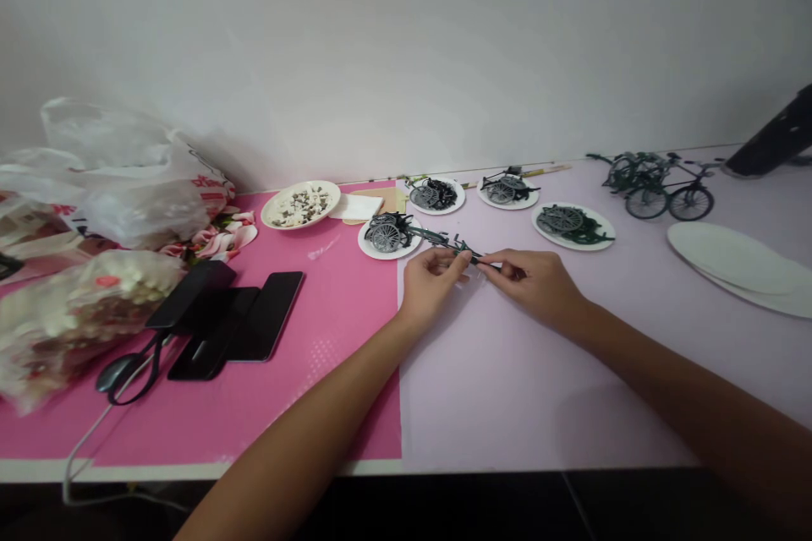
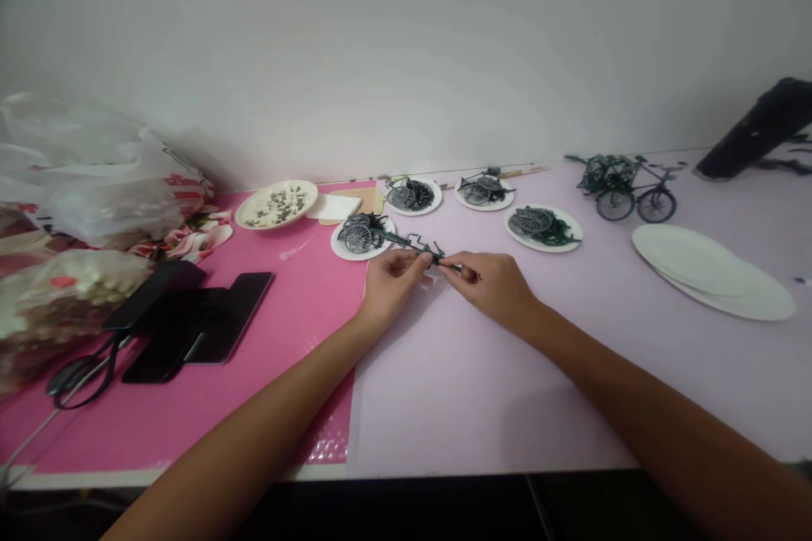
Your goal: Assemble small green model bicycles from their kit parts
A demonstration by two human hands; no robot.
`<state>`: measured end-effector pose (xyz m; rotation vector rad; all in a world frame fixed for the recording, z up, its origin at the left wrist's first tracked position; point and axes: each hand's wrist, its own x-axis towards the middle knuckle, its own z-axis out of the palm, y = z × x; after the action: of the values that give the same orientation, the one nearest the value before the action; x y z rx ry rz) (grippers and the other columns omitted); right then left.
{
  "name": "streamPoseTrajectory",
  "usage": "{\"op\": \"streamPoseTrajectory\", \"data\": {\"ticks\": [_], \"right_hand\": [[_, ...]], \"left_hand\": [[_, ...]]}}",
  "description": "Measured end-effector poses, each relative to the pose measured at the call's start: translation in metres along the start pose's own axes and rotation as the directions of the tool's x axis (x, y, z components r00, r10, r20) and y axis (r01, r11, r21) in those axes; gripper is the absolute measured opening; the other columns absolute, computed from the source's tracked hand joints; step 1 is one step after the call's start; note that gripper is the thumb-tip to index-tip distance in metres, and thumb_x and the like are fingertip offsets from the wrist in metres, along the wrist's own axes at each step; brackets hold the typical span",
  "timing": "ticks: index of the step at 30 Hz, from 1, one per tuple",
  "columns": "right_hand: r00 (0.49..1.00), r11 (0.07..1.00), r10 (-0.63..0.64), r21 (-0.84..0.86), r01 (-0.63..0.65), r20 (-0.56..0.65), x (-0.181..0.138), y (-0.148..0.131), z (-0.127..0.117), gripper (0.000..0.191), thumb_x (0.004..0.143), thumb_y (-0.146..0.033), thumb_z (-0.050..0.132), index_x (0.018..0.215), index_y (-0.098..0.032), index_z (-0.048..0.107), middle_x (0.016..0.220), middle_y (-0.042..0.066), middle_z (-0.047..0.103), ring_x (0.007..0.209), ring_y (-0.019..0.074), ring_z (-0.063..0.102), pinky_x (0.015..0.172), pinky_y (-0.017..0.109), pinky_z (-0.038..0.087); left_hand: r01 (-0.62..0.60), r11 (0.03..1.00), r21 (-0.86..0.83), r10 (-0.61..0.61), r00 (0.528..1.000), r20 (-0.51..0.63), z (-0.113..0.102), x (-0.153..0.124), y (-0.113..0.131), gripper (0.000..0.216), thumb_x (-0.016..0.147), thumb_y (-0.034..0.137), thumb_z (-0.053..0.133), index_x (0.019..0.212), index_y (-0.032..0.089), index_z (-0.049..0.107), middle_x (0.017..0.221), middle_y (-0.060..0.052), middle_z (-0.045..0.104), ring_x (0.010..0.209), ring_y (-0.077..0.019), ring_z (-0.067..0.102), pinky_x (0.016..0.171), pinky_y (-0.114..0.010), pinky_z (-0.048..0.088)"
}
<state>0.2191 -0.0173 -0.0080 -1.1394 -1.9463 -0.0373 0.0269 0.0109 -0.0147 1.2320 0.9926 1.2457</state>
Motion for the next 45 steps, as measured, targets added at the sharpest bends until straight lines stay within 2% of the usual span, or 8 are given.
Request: {"op": "streamPoseTrajectory", "data": {"ticks": [7,12,21,25,29,34,39,45], "right_hand": [[0.999,0.998,0.046,0.034,-0.047,0.012,0.001,-0.003,-0.002,0.015,0.094,-0.031,0.068,0.092,-0.021,0.079,0.054,-0.005,0.056,0.048,0.0109,0.05,0.054,0.025,0.042],[0.999,0.998,0.034,0.059,-0.032,-0.028,0.001,-0.004,-0.003,0.013,0.094,-0.029,0.068,0.089,-0.021,0.076,0.054,-0.006,0.053,0.047,0.0101,0.047,0.052,0.024,0.04],[0.995,0.997,-0.066,0.034,0.068,-0.071,0.002,-0.006,-0.004,0.011,0.095,-0.025,0.066,0.085,-0.021,0.07,0.054,-0.007,0.053,0.047,0.0089,0.047,0.049,0.022,0.039],[0.977,0.991,-0.135,-0.008,0.135,-0.162,0.003,-0.008,-0.005,0.009,0.093,-0.023,0.068,0.085,-0.021,0.069,0.055,-0.007,0.055,0.046,0.0083,0.049,0.049,0.021,0.04],[0.948,0.978,-0.208,-0.07,0.197,-0.241,0.004,-0.007,-0.006,0.006,0.092,-0.022,0.07,0.086,-0.021,0.071,0.053,-0.007,0.056,0.045,0.008,0.05,0.049,0.021,0.042],[0.958,0.985,-0.155,-0.109,0.132,-0.242,0.005,-0.006,-0.008,0.013,0.091,-0.03,0.07,0.081,-0.024,0.074,0.05,-0.005,0.057,0.043,0.01,0.051,0.047,0.023,0.044],[0.97,0.987,-0.118,-0.134,0.09,-0.212,0.006,-0.007,-0.011,0.017,0.092,-0.031,0.068,0.078,-0.026,0.076,0.051,-0.003,0.061,0.045,0.012,0.054,0.05,0.026,0.048],[0.969,0.989,-0.1,-0.131,0.072,-0.224,0.006,-0.009,-0.011,0.019,0.092,-0.033,0.068,0.077,-0.025,0.076,0.049,-0.004,0.058,0.044,0.0117,0.051,0.048,0.026,0.046]], "left_hand": [[0.048,0.997,-0.067,-0.05,0.999,-0.016,0.0,-0.003,0.01,0.041,0.072,0.046,0.091,0.086,0.012,0.074,0.083,-0.009,0.078,0.06,-0.0158,0.071,0.064,-0.028,0.054],[0.077,0.995,-0.07,-0.079,0.997,-0.024,0.0,-0.002,0.017,0.039,0.071,0.046,0.091,0.082,0.012,0.075,0.078,-0.008,0.077,0.057,-0.0138,0.067,0.062,-0.027,0.051],[0.072,0.996,-0.047,-0.073,0.997,-0.006,-0.004,-0.002,0.03,0.037,0.071,0.047,0.089,0.073,0.013,0.075,0.06,-0.002,0.066,0.054,-0.0105,0.055,0.063,-0.027,0.045],[0.066,0.998,-0.016,-0.066,0.997,0.03,-0.005,-0.003,0.04,0.04,0.07,0.051,0.089,0.073,0.013,0.076,0.059,-0.001,0.064,0.054,-0.0108,0.053,0.06,-0.026,0.042],[0.005,1.0,0.024,-0.006,0.999,0.039,-0.006,-0.004,0.046,0.04,0.074,0.055,0.085,0.074,0.015,0.076,0.057,0.0,0.062,0.055,-0.0109,0.05,0.058,-0.026,0.037],[-0.087,0.995,0.054,0.085,0.995,0.052,-0.005,-0.004,0.046,0.042,0.079,0.056,0.081,0.066,0.017,0.073,0.055,-0.001,0.06,0.058,-0.0122,0.048,0.058,-0.026,0.036],[-0.044,0.998,0.033,0.043,0.998,0.046,-0.007,-0.005,0.051,0.043,0.078,0.058,0.082,0.065,0.018,0.072,0.053,0.001,0.054,0.054,-0.0112,0.044,0.056,-0.027,0.035],[-0.02,1.0,-0.005,0.02,0.996,0.091,-0.01,-0.005,0.06,0.046,0.074,0.058,0.085,0.062,0.017,0.068,0.052,0.004,0.042,0.051,-0.0082,0.034,0.054,-0.027,0.03]]}}
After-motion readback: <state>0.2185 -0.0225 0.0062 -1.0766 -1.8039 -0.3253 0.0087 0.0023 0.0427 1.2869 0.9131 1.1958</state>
